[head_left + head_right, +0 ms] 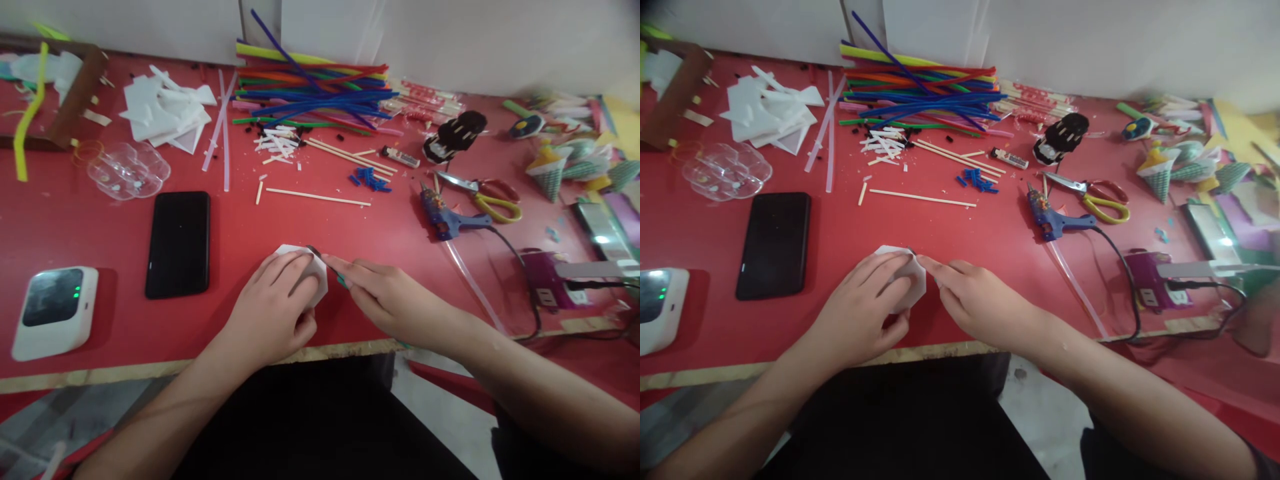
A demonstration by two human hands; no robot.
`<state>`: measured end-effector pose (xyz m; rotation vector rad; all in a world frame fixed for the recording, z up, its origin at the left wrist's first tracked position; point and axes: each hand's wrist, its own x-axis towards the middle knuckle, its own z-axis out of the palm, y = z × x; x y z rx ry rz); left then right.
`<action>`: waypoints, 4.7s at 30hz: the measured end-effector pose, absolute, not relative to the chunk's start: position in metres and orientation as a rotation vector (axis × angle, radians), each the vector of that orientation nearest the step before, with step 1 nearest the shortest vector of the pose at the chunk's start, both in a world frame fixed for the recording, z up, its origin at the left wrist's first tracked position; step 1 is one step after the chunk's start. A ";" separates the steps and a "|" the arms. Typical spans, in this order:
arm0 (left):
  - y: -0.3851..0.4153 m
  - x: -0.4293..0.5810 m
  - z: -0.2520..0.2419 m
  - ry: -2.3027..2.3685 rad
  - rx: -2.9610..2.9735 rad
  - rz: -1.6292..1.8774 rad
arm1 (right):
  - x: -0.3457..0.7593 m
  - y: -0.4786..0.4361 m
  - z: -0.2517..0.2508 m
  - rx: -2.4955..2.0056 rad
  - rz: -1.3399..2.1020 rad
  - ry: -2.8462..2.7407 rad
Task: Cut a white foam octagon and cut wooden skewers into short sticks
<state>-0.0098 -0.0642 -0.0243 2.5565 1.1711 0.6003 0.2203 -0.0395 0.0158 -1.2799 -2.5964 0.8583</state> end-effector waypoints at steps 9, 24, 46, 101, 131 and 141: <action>-0.065 -0.010 -0.025 1.179 2.576 0.614 | 0.219 -0.039 0.017 -1.298 0.849 -2.614; -0.065 -0.010 -0.025 1.188 2.592 0.598 | 0.220 -0.040 0.018 -1.304 0.856 -2.605; -0.062 -0.010 -0.026 1.165 2.589 0.587 | 0.219 -0.032 0.020 -1.292 0.968 -2.566; -0.062 -0.010 -0.027 1.161 2.579 0.613 | 0.212 -0.033 0.024 -1.324 0.875 -2.669; -0.060 -0.010 -0.025 1.137 2.535 0.582 | 0.211 -0.033 0.024 -1.371 0.896 -2.675; -0.062 -0.010 -0.026 1.127 2.582 0.582 | 0.206 -0.033 0.023 -1.421 0.891 -2.732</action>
